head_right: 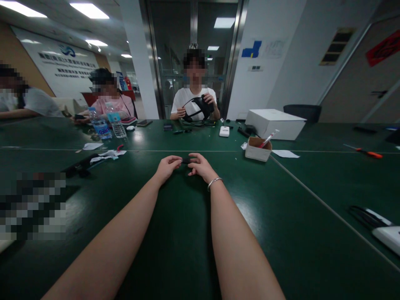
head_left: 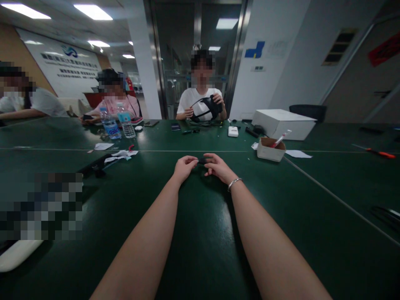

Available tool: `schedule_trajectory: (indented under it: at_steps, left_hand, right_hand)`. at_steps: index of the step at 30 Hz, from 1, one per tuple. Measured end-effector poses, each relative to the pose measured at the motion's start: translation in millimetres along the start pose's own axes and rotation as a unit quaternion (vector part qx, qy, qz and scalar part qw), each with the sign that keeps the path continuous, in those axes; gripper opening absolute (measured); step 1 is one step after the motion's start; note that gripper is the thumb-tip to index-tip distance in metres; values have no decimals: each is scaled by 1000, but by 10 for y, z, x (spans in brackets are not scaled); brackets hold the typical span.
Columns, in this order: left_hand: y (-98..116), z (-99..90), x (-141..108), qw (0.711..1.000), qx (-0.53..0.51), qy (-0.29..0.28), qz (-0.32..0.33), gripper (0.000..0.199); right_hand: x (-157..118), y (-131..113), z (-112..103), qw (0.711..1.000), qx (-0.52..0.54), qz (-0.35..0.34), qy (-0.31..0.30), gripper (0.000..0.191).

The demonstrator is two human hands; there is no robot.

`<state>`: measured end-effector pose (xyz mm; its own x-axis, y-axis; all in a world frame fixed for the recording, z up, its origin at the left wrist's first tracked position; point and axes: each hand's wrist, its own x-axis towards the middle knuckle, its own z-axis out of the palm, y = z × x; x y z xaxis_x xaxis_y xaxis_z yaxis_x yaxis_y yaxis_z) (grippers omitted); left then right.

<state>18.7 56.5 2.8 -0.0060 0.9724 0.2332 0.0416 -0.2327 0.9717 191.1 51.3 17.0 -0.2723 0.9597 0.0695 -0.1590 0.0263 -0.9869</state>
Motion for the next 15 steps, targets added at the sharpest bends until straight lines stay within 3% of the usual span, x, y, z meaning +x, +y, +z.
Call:
schedule_trajectory:
  at_steps: [4,9,12,15]
  left_hand:
    - [2,5,-4,1000,5,-2,1,17]
    - [-5,5,-3,1000,19,0,10,18]
    - [-7,9,-3,1000,26,8,8,16]
    - [4,14,-9,1000,29,5,11,16]
  right_hand:
    - [4,8,-3,1000,-6,16,20,10]
    - [11,10,2,1000,1,9,16,20]
    - [9,8,8,999,-5,18,29,8]
    - [9,8,10,1000,-8,21,21,8]
